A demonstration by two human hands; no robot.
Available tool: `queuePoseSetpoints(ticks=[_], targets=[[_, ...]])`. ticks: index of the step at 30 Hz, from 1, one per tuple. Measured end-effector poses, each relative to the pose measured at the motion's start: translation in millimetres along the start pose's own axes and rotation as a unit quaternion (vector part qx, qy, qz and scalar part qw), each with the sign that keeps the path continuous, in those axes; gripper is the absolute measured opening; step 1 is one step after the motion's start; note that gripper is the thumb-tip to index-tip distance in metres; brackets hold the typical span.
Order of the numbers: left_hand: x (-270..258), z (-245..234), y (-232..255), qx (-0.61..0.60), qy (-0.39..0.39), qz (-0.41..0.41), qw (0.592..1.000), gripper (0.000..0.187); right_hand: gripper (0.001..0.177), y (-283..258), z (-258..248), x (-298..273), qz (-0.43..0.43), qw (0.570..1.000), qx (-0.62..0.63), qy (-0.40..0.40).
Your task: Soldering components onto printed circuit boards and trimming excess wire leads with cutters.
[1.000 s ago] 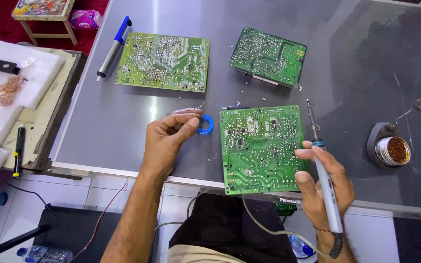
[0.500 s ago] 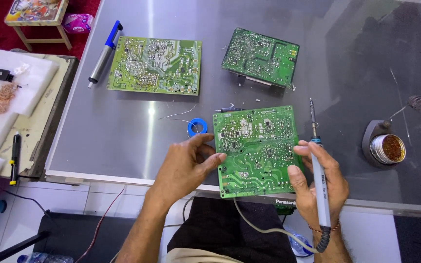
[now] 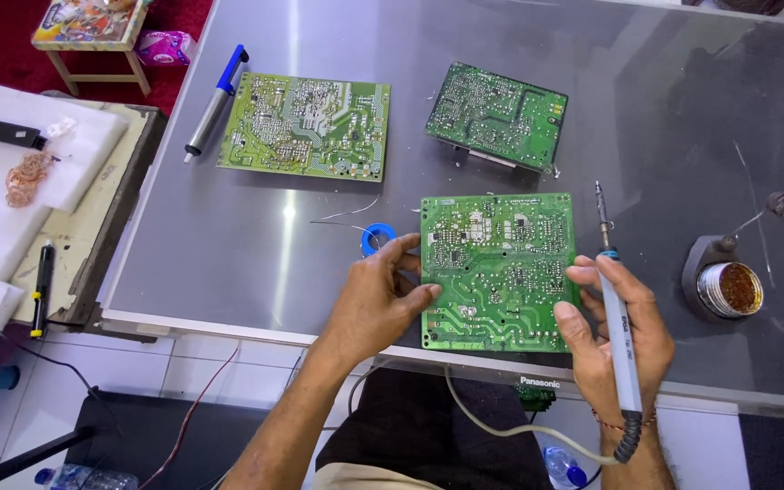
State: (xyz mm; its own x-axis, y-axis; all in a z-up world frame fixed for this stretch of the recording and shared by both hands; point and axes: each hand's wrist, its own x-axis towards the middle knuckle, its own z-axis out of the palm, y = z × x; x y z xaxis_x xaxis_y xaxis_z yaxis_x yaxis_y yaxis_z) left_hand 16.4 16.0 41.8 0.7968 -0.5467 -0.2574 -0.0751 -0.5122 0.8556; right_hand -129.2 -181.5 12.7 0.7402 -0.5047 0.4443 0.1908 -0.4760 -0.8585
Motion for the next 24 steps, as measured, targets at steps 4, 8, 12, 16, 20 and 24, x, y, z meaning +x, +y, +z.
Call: queuePoseSetpoints(ticks=[4,8,12,16,20,24], targets=[[8.5,7.6,-3.1,-0.03,0.019,0.021,0.999,0.062,0.049,2.6,0.1,5.1,-0.002,1.0,-0.009,-0.005],[19.4,11.5,-5.6,-0.012,0.037,0.047,0.998,0.062,0.048,6.3,-0.5,9.7,-0.007,0.999,-0.033,0.001],[20.5,11.6,-2.3,-0.039,0.056,0.091,0.994,0.059,0.047,2.5,-1.4,8.5,-0.007,1.0,-0.011,0.007],[7.7,11.2,8.1,-0.163,0.053,0.075,0.982,0.057,0.049,-12.9,-7.0,4.0,-0.014,1.0,-0.002,0.016],[6.1,6.3,23.1,-0.332,0.045,0.104,0.936,0.055,0.047,-25.2,-14.4,18.7,-0.102,0.994,0.038,0.026],[28.1,-11.6,45.9,-0.458,0.072,0.131,0.876,0.055,0.044,-37.4,-6.9,55.9,-0.179,0.976,0.076,0.096]])
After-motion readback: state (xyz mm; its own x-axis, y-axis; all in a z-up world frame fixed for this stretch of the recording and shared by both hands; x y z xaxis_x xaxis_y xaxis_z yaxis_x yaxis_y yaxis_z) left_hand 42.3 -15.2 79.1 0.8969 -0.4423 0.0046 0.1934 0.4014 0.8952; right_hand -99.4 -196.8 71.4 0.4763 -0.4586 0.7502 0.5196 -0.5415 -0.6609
